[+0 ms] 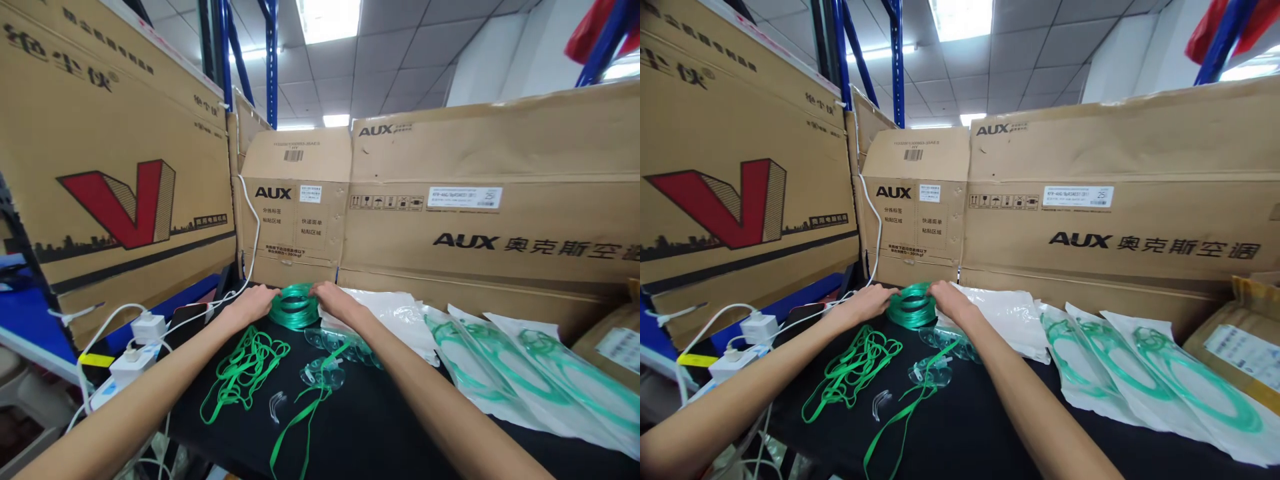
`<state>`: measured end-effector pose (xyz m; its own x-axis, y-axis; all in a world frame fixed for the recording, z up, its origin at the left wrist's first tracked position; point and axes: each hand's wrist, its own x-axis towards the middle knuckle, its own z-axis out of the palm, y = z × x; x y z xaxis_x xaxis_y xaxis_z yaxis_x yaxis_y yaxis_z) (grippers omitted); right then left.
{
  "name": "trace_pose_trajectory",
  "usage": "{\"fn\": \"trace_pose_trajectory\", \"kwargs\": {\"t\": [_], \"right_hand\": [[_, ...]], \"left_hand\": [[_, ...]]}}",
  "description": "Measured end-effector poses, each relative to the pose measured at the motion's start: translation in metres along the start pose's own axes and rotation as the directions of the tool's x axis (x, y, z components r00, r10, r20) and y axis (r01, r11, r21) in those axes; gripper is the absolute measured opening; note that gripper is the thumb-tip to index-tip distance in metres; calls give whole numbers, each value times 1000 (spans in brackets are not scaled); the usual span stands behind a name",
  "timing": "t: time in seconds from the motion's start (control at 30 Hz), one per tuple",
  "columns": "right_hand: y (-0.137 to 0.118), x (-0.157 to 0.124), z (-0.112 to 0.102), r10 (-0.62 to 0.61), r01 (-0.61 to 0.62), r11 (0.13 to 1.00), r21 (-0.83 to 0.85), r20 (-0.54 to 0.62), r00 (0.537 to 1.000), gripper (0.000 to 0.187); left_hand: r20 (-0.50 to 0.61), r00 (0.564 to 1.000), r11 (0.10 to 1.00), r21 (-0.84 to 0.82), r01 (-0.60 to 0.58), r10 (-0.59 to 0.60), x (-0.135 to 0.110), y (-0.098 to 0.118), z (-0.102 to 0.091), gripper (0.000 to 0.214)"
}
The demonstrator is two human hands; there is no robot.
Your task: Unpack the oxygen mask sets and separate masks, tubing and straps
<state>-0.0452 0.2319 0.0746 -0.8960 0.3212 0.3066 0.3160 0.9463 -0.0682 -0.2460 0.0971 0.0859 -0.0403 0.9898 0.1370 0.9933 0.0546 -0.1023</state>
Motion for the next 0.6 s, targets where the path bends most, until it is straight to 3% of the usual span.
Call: {"fn": "trace_pose_trajectory", "kwargs": {"t": [0.17, 0.23, 0.3, 0.43, 0.53, 0.6], "right_hand": [[-16, -31, -13, 14, -8, 998, 65, -94, 996, 27], [-30, -59, -23, 37, -22, 994, 103, -151, 988, 23], [-49, -92, -32, 75, -49, 989, 136, -194, 978, 32], [-84, -163, -39, 155, -117, 978, 172, -226, 962, 32], [-92, -202, -34, 319, -239, 929, 284, -281, 905, 29], [-89, -218, -31, 455, -323, 862, 392, -316, 832, 30]], "left_hand": [[-43, 999, 996, -84, -33, 29, -22, 11, -19, 41], [-55, 995, 982, -164, -97, 89, -41, 20, -25, 39], [-44, 985, 954, -246, -171, 165, -61, 33, -25, 33], [-60, 972, 915, -328, -235, 228, -87, 66, -7, 28], [-100, 964, 899, -347, -266, 246, -87, 88, 6, 21], [-139, 954, 885, -358, -298, 265, -84, 101, 9, 23]]}}
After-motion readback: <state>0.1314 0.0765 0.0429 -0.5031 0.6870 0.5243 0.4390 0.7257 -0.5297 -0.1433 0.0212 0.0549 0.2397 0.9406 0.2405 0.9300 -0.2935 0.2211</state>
